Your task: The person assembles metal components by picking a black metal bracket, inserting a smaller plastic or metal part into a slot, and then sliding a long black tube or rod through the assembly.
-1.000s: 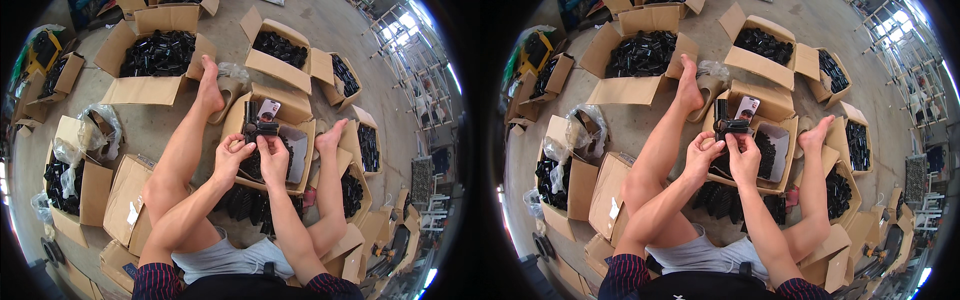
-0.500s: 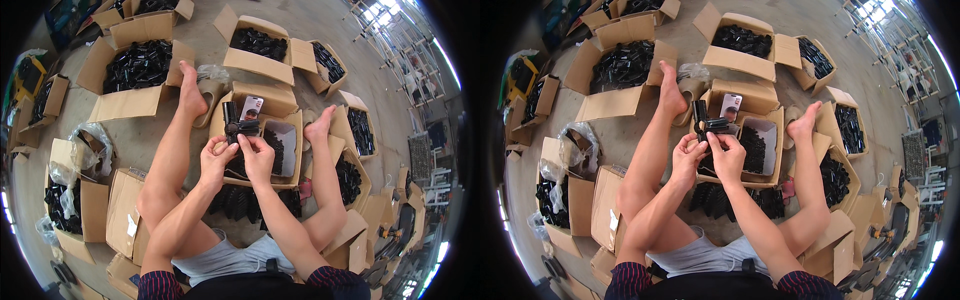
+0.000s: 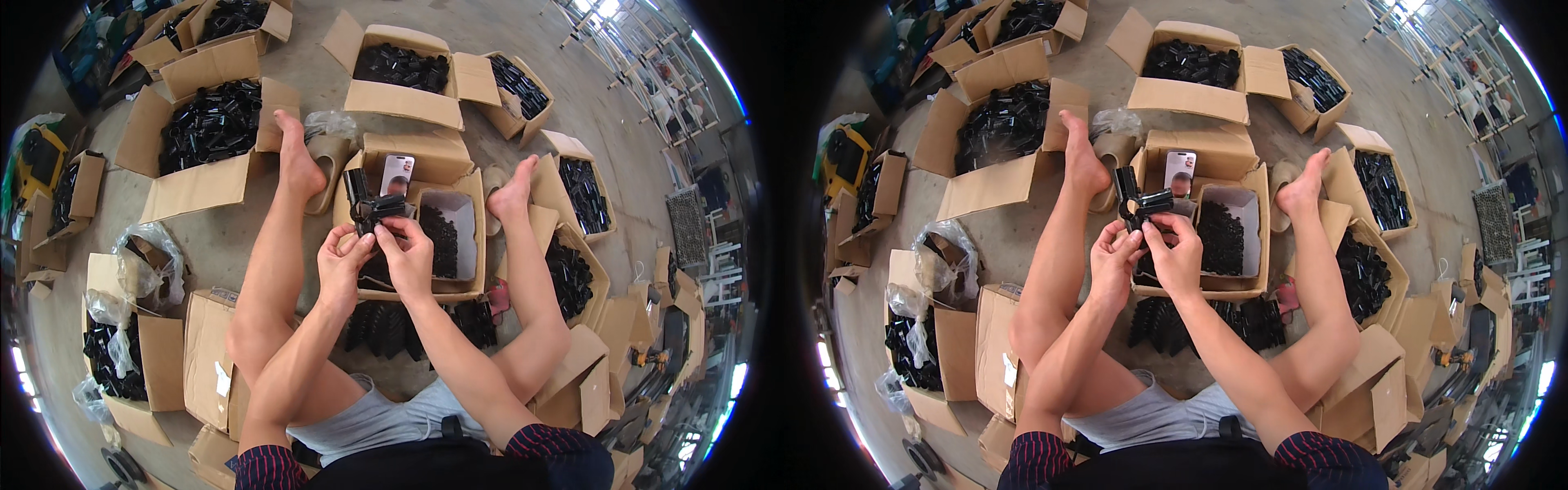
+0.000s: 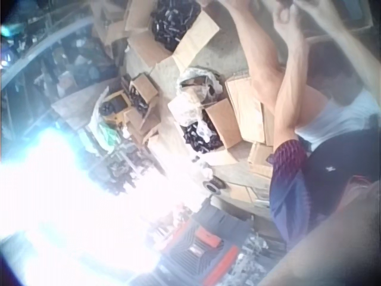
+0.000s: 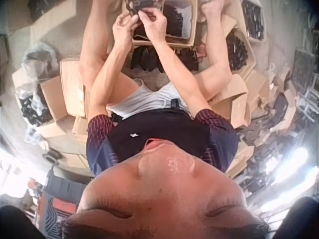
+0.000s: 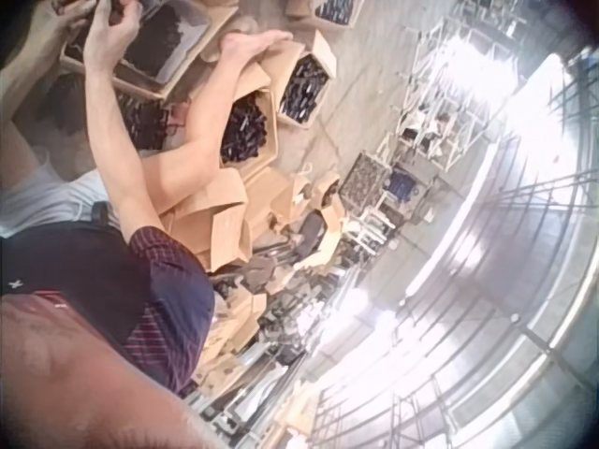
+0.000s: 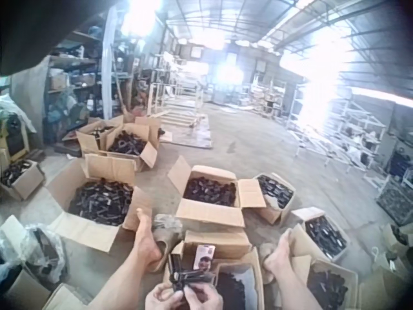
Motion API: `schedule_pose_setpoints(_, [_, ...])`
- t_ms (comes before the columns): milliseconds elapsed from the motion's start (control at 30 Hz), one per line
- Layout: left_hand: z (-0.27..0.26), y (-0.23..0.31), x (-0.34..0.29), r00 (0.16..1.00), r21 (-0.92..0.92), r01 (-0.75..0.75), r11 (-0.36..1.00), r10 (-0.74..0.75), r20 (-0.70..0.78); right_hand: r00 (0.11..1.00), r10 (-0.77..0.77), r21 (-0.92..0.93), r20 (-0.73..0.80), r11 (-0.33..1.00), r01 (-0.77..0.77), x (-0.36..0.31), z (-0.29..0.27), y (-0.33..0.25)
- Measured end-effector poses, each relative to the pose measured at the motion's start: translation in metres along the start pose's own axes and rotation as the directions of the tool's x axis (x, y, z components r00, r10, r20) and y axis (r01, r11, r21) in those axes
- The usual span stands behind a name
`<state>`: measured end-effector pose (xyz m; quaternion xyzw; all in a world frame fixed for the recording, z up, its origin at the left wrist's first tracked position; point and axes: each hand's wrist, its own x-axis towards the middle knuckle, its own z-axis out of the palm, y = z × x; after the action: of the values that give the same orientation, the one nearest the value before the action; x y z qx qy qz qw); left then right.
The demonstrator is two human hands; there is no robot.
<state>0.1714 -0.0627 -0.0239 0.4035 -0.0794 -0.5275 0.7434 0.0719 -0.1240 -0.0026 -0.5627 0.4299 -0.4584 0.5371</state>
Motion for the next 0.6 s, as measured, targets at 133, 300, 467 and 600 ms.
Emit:
schedule_pose_setpoints(133, [-0.0035,0.0001,-0.0008,1.000,-0.006,-0.016,1.000,0.016,-0.002,1.000,-0.023,-0.184,0.007,0.983,0.024,-0.0004,0.0006,-0.0037])
schedule_pose_setpoints(300, [-0.0008,-0.0001,-0.0009,1.000,-0.030,-0.005,1.000,0.005,-0.006,1.000,0.000,-0.048,-0.022,0.999,-0.001,-0.0012,0.0024,0.0017])
schedule_pose_setpoints(467, [-0.0027,0.0007,-0.0009,1.000,-0.015,-0.013,1.000,0.013,0.002,1.000,-0.012,-0.212,-0.009,0.977,0.010,0.0005,-0.0011,0.0031])
schedule_pose_setpoints(600, [0.0008,0.0011,-0.0022,1.000,-0.018,-0.006,1.000,0.006,-0.006,1.000,0.022,-0.003,0.011,1.000,-0.022,0.0021,0.0015,0.0001])
